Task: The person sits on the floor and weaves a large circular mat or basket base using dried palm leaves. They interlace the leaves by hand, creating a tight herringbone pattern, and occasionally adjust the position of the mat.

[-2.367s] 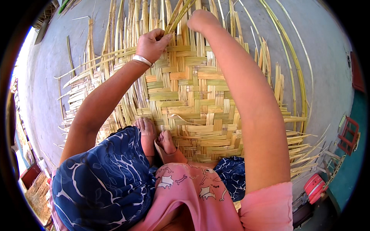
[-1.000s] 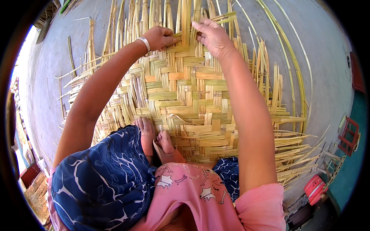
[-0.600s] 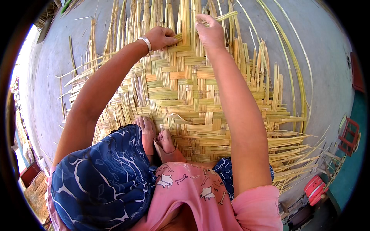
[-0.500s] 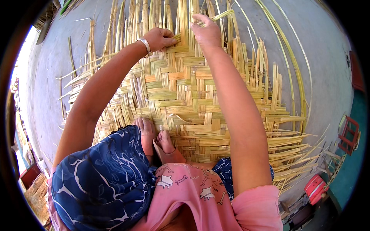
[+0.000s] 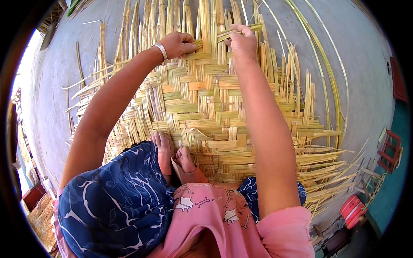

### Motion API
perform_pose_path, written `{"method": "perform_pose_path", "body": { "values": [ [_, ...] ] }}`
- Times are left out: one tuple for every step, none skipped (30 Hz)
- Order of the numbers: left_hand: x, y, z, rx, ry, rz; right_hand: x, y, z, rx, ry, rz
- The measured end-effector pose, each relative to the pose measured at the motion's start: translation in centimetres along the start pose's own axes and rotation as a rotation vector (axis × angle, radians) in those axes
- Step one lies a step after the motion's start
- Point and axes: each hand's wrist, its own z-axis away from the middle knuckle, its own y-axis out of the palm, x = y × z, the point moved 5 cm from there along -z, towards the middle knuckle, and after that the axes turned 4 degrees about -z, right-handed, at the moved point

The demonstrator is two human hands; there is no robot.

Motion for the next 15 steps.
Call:
{"method": "perform_pose_path", "body": {
  "values": [
    [-0.17, 0.01, -0.04, 0.011, 0.003, -0.011, -0.08, -0.18, -0.19, 0.029, 0.008, -0.060],
    [-0.36, 0.05, -0.03, 0.017, -0.003, -0.012, -0.13, -0.28, -0.40, 0.055, 0.028, -0.054],
    [-0.66, -0.08, 0.05, 0.020, -0.010, -0.014, -0.01, -0.24, -0.48, 0.061, 0.021, -0.035],
    [-0.84, -0.11, 0.07, 0.024, -0.016, -0.017, 0.10, -0.17, -0.53, 0.066, 0.014, -0.016],
    [-0.88, -0.07, -0.08, 0.031, -0.012, -0.011, 0.23, -0.17, -0.55, 0.071, 0.006, 0.003],
    [-0.78, -0.12, -0.15, 0.036, -0.012, -0.007, 0.31, -0.09, -0.47, 0.075, 0.013, -0.010],
    [-0.73, -0.17, -0.15, 0.042, -0.012, -0.003, 0.44, -0.04, -0.33, 0.079, 0.019, -0.023],
    [-0.70, -0.27, -0.08, 0.035, -0.017, 0.005, 0.53, 0.00, -0.25, 0.083, 0.024, -0.036],
    [-0.72, -0.28, 0.01, 0.031, -0.020, 0.013, 0.48, -0.10, -0.32, 0.084, 0.034, -0.019],
    [-0.74, -0.31, 0.07, 0.027, -0.023, 0.022, 0.43, -0.24, -0.48, 0.085, 0.044, -0.003],
    [-0.76, -0.33, 0.10, 0.041, -0.023, 0.024, 0.40, -0.34, -0.55, 0.085, 0.053, 0.013],
    [-0.77, -0.39, 0.08, 0.054, -0.023, 0.027, 0.51, -0.36, -0.53, 0.079, 0.056, 0.044],
    [-0.77, -0.40, 0.04, 0.068, -0.024, 0.030, 0.72, -0.32, -0.49, 0.072, 0.058, 0.074],
    [-0.74, -0.38, 0.00, 0.073, -0.025, 0.031, 0.81, -0.33, -0.47, 0.066, 0.061, 0.105],
    [-0.71, -0.38, -0.02, 0.077, -0.026, 0.034, 0.80, -0.48, -0.61, 0.059, 0.040, 0.165]
  ]
}}
